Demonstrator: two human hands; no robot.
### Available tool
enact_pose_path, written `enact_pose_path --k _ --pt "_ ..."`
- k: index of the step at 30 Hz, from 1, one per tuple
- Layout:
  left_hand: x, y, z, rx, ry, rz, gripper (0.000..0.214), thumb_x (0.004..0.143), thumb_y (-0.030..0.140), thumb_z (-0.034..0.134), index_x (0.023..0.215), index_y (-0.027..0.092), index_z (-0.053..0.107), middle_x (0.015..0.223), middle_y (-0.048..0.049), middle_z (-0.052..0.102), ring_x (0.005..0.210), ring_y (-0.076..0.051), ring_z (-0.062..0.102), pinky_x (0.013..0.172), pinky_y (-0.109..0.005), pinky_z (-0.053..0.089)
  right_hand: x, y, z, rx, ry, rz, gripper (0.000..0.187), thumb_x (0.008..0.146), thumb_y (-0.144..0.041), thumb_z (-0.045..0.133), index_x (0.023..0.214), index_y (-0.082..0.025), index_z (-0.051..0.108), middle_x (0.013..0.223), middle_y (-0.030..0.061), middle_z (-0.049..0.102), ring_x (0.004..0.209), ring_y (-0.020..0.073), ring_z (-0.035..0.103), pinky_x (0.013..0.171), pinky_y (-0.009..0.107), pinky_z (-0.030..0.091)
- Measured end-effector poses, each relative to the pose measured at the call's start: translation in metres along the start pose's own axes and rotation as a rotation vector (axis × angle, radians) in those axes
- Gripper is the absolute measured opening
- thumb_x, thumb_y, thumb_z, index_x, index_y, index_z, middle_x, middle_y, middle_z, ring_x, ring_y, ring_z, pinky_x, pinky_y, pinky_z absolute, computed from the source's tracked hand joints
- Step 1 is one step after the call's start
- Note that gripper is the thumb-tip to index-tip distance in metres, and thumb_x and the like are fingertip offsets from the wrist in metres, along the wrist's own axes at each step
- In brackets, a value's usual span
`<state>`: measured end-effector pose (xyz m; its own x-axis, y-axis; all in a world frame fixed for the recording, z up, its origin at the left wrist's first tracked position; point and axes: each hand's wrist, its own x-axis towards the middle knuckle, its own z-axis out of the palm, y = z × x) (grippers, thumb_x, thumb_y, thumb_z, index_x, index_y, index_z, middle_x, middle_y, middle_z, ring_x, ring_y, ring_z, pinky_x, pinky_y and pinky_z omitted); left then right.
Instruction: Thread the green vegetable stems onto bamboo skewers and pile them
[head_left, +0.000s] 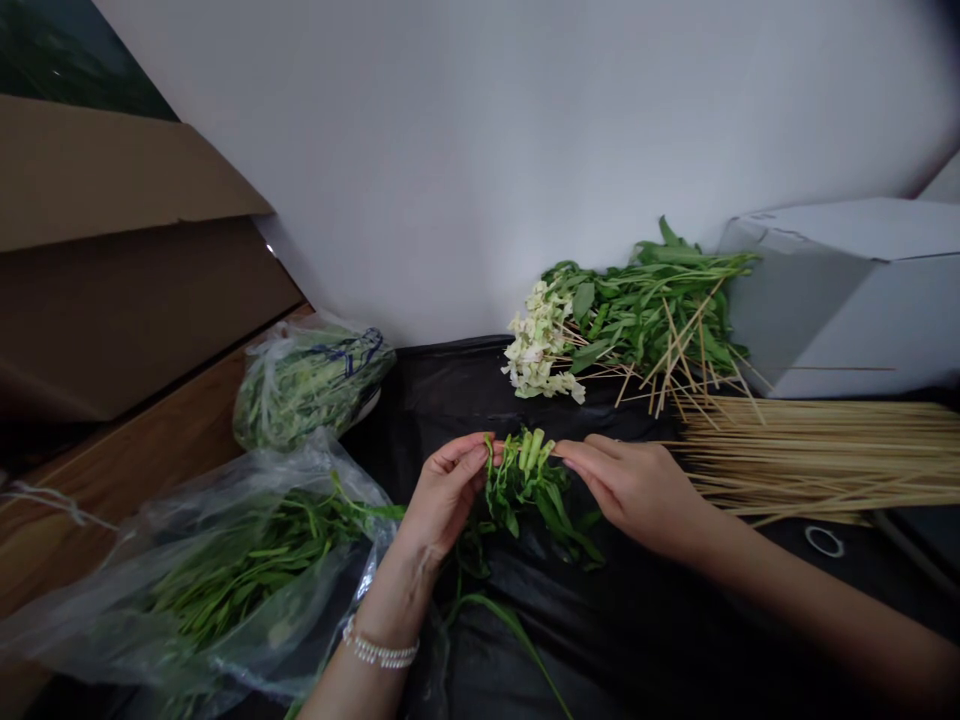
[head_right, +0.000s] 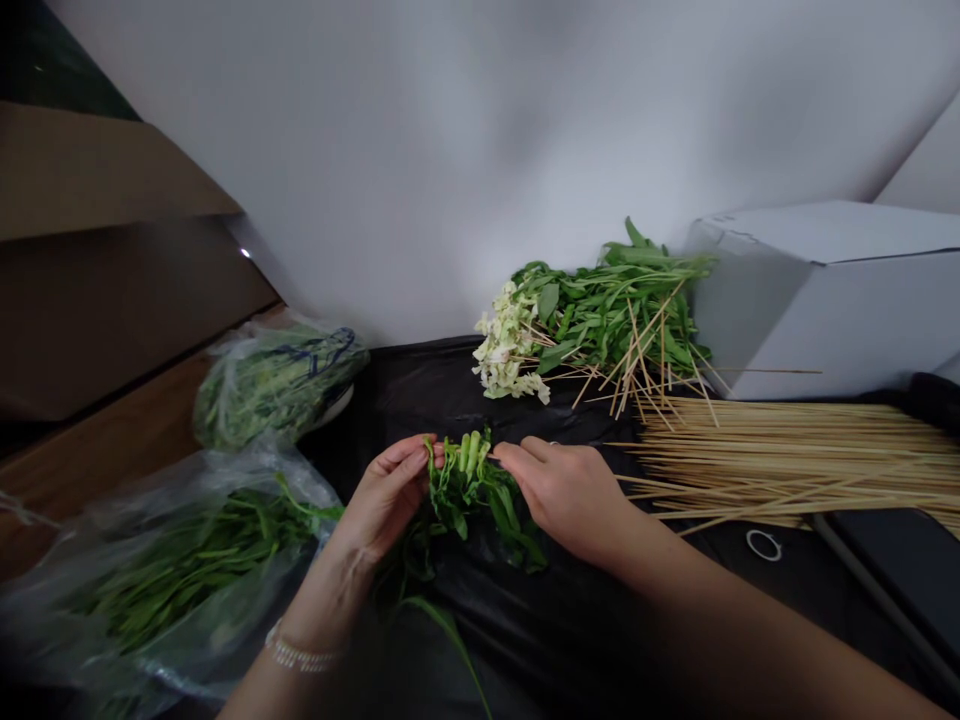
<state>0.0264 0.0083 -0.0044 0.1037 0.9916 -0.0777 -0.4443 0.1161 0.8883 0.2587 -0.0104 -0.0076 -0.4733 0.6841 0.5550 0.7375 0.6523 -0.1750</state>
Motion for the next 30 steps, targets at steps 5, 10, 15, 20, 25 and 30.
enact_pose_path --k 5,10,15,20,25,30 --pt "-0.001 0.000 0.001 -0.013 0.016 -0.025 0.027 0.062 0.023 0.088 0.085 0.015 0.079 0.076 -0.0043 0.076 0.069 -0.011 0.067 0.071 -0.021 0.052 0.000 -0.001 0.000 -0.001 -0.024 0.004 0.033 0.100 -0.024 0.038 0.116 -0.020 0.066 0.086 0.0039 0.070 0.071 0.0153 0.066 0.061 0.027 0.044" --pt "-0.001 -0.001 0.001 0.015 0.027 -0.028 0.027 0.061 0.025 0.089 0.084 0.016 0.079 0.068 -0.0031 0.074 0.065 -0.012 0.066 0.068 -0.022 0.052 -0.001 -0.001 0.001 -0.006 -0.032 0.000 0.032 0.100 -0.022 0.038 0.116 -0.020 0.066 0.088 0.0049 0.071 0.073 0.0145 0.066 0.063 0.026 0.044" --pt "-0.001 -0.001 0.000 0.038 0.037 -0.023 0.027 0.059 0.026 0.089 0.083 0.016 0.079 0.069 -0.0032 0.074 0.065 -0.012 0.066 0.070 -0.023 0.052 -0.002 -0.001 0.003 -0.012 -0.026 -0.006 0.032 0.099 -0.022 0.038 0.116 -0.020 0.066 0.087 0.0044 0.071 0.071 0.0141 0.066 0.062 0.025 0.044" --pt "0.000 -0.005 0.000 0.090 0.067 0.006 0.028 0.059 0.029 0.089 0.082 0.016 0.079 0.080 -0.0051 0.077 0.074 -0.014 0.068 0.076 -0.025 0.051 -0.001 -0.002 0.004 -0.004 -0.025 -0.020 0.033 0.098 -0.020 0.037 0.115 -0.018 0.065 0.088 0.0059 0.072 0.072 0.0153 0.067 0.062 0.026 0.045" --pt "-0.001 -0.007 -0.001 0.141 0.060 -0.002 0.028 0.060 0.031 0.088 0.082 0.017 0.079 0.084 -0.0054 0.078 0.072 -0.015 0.068 0.077 -0.027 0.051 -0.001 -0.003 0.005 0.022 -0.032 -0.016 0.034 0.099 -0.020 0.036 0.114 -0.017 0.066 0.090 0.0065 0.072 0.074 0.0160 0.067 0.064 0.027 0.047" --pt "-0.002 -0.010 0.001 0.202 0.034 -0.004 0.028 0.062 0.033 0.087 0.083 0.016 0.079 0.093 -0.0064 0.078 0.075 -0.013 0.067 0.079 -0.024 0.050 -0.003 -0.005 0.007 0.053 -0.025 -0.012 0.034 0.098 -0.019 0.035 0.113 -0.016 0.066 0.091 0.0070 0.072 0.076 0.0176 0.069 0.064 0.029 0.048"
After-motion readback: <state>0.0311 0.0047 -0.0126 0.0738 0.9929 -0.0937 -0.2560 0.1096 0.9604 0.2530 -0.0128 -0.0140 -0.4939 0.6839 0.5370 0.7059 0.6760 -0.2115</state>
